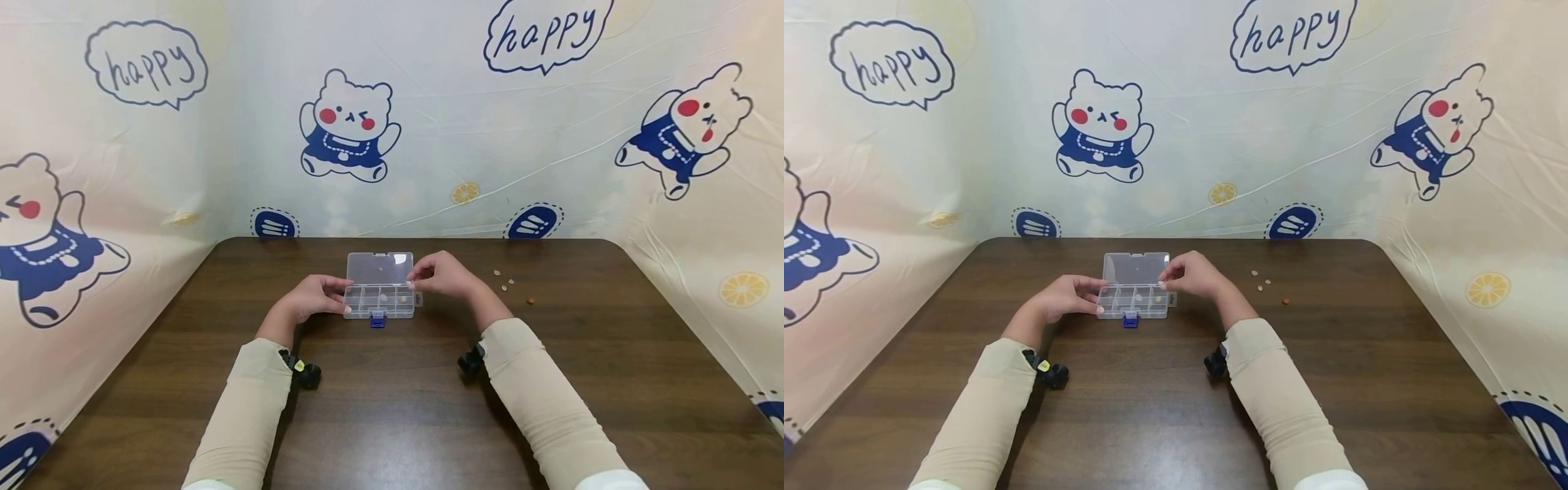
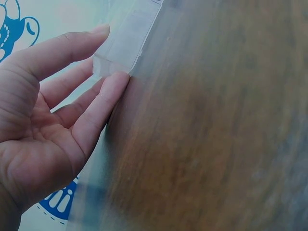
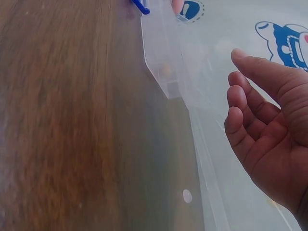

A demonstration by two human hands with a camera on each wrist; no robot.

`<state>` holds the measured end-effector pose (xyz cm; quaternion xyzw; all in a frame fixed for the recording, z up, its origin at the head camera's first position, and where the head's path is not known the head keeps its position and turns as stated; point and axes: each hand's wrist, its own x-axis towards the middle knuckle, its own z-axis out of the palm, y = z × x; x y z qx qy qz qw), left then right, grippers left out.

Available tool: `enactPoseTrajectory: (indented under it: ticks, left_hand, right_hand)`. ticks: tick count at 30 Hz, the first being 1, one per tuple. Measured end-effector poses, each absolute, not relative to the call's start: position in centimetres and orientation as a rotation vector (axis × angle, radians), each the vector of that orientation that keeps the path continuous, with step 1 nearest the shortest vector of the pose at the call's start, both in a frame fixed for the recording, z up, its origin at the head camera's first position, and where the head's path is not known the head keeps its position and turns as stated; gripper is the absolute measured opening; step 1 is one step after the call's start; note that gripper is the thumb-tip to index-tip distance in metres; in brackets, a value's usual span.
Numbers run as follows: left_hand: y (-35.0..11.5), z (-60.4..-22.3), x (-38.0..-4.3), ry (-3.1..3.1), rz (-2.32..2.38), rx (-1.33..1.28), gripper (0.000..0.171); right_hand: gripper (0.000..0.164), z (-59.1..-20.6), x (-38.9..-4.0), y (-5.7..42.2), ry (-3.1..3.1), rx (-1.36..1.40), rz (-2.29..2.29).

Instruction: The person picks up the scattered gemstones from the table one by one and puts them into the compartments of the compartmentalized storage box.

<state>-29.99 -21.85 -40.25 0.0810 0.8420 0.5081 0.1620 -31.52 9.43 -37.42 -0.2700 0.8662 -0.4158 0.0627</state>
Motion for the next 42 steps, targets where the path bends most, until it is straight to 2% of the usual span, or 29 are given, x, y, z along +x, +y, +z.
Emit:
enactPoseTrajectory:
  ticks: [42]
  left_hand:
    - [-22.1, -40.5, -30.0, 2.401, 1.463, 0.241, 0.065]
  right_hand:
    - [0.007, -36.8, -33.3, 3.3, 2.629, -0.834, -1.093]
